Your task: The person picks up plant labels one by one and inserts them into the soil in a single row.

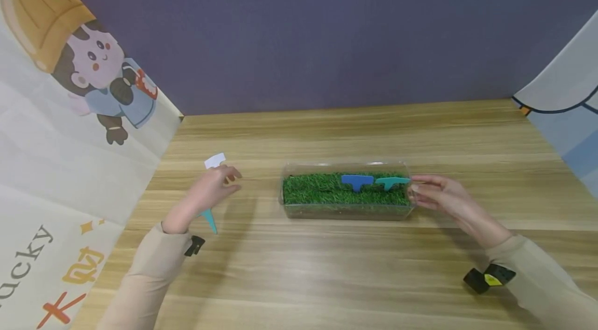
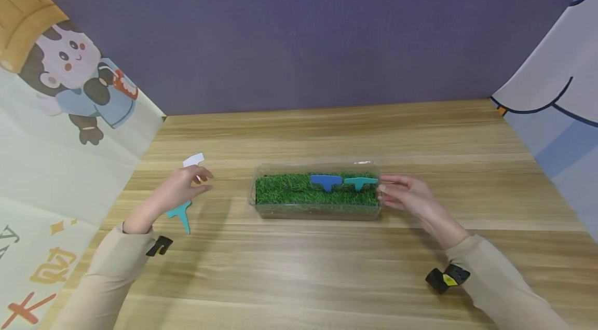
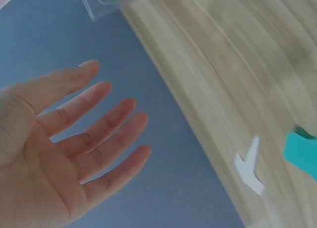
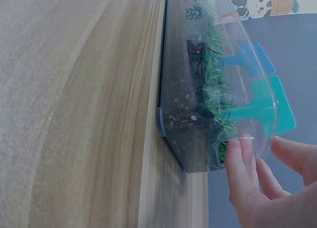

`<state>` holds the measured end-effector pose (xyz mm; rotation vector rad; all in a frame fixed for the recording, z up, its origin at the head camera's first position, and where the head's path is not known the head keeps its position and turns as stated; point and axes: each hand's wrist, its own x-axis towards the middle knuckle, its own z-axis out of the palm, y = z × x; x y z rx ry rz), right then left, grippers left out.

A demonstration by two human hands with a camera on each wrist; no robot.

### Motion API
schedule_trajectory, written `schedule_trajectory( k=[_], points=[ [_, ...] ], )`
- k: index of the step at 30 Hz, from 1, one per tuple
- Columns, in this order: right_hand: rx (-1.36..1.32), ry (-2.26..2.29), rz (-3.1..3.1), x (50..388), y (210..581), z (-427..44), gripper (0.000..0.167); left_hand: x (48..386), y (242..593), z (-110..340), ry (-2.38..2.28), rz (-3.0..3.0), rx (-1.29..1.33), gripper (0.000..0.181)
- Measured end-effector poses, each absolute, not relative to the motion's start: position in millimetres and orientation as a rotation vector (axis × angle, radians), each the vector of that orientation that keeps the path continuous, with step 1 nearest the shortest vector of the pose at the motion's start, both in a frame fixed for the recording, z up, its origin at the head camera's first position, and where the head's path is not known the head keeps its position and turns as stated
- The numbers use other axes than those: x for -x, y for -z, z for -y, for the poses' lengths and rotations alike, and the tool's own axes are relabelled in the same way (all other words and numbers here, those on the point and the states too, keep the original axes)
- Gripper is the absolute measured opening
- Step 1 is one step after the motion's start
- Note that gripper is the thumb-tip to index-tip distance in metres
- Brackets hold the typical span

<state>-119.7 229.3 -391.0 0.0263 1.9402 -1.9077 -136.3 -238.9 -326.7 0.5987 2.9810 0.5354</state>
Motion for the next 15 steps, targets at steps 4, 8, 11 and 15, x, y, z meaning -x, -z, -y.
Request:
schedule_trajectory(
  k=[4,8,11,15],
  points=[
    [-0.024,1.906,-1.941,119.9,391.4,-229.3,0.066,137.9,329.2,251.5,-0.556,-2.944,-0.539,0.022],
    [-0.02,1.91,-1.939,120.1,391.5,-229.3,0.065,139.6,331.9,262.9,-0.549,-2.927,-0.512,0.021],
    [-0.022,1.923,-1.926,120.1,391.2,-229.2,0.064,140.7,334.0,269.8,-0.555,-2.91,-0.517,0.022],
    [-0.033,1.934,-1.911,119.9,390.5,-229.2,0.063,141.6,337.6,277.9,-0.564,-2.904,-0.512,0.024]
  ],
)
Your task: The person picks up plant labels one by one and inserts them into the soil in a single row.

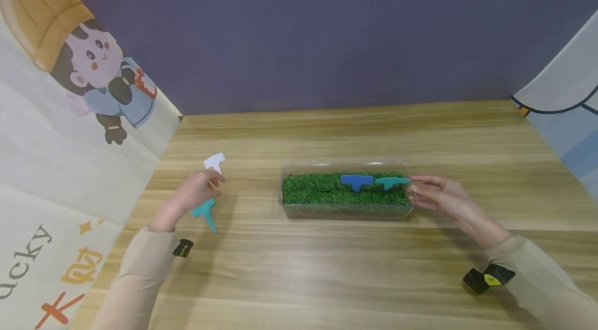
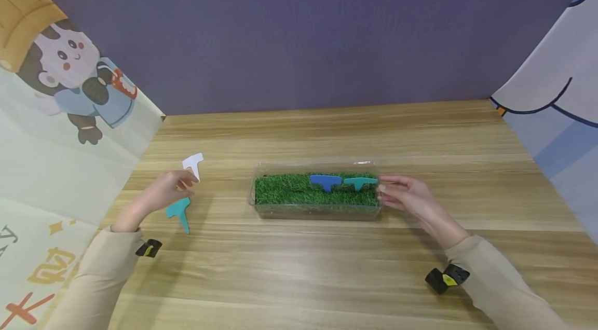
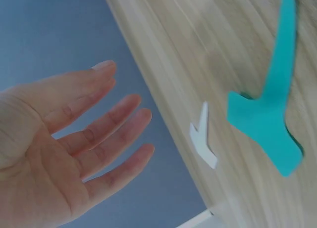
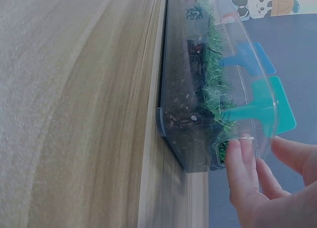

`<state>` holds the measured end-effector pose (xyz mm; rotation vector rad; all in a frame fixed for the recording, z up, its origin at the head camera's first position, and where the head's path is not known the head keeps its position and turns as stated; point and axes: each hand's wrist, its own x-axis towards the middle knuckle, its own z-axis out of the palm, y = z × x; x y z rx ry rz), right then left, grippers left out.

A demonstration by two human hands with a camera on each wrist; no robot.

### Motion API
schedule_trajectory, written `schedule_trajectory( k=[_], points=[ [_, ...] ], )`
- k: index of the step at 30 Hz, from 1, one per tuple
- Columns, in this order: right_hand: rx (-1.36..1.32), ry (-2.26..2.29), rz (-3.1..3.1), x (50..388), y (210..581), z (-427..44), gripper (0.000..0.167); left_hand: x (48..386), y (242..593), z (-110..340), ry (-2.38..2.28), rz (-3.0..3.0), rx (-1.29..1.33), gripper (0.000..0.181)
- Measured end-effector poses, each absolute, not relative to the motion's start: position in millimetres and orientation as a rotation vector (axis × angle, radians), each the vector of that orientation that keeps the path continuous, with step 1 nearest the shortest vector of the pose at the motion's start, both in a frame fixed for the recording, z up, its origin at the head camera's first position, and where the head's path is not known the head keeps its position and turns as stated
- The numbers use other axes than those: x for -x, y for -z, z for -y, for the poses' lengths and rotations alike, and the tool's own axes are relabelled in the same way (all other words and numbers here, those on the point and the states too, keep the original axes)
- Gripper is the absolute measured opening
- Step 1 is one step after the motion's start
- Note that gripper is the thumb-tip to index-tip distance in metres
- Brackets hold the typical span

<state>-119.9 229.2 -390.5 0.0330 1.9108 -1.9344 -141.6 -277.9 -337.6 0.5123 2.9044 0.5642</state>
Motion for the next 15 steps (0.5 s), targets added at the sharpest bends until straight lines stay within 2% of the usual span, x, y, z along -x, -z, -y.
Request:
schedule_trajectory(
  k=[8,15],
  points=[
    [-0.062,1.942,-1.898,120.3,389.5,-228.9,0.059,142.6,344.7,292.2,-0.558,-2.906,-0.487,0.027],
    [-0.062,1.933,-1.905,119.6,388.6,-228.7,0.065,142.8,348.8,299.8,-0.524,-2.893,-0.445,0.027]
  ],
)
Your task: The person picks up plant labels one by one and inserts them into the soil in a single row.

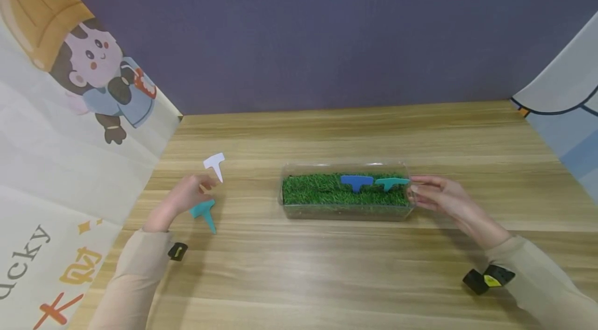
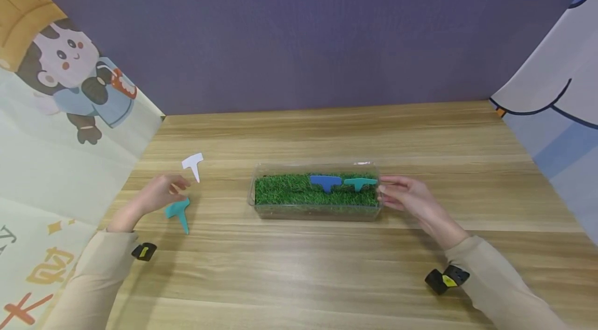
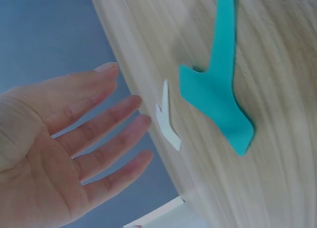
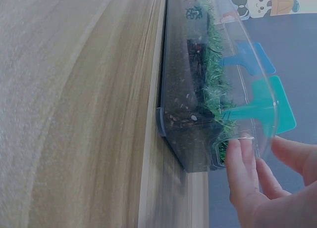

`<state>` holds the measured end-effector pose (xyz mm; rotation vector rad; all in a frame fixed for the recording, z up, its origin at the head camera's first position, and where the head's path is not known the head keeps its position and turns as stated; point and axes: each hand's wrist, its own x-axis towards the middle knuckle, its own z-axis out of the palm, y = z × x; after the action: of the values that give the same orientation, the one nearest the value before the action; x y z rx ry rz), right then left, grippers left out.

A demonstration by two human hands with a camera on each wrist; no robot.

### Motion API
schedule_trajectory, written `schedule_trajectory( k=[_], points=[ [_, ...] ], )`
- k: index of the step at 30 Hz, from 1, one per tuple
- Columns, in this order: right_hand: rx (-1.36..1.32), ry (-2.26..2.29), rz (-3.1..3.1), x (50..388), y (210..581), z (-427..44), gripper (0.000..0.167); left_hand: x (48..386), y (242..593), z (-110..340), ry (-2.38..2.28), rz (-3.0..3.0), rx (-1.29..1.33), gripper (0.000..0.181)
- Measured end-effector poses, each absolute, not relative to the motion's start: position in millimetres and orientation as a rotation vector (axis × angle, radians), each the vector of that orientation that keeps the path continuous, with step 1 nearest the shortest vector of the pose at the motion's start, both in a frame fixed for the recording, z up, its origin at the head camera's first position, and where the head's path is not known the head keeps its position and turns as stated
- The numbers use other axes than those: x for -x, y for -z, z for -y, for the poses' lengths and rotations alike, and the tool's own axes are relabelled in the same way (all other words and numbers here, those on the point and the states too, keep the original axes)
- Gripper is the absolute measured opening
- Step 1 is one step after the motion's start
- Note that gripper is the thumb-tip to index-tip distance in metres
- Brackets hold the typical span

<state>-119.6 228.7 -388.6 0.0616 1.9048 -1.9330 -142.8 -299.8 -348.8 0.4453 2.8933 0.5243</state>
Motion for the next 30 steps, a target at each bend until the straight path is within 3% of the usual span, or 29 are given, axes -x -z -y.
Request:
schedule_trajectory(
  k=[30],
  points=[
    [-0.015,1.931,-1.936,119.0,391.2,-228.1,0.065,149.4,378.8,315.2,-0.473,-2.795,-0.216,0.057]
  ],
)
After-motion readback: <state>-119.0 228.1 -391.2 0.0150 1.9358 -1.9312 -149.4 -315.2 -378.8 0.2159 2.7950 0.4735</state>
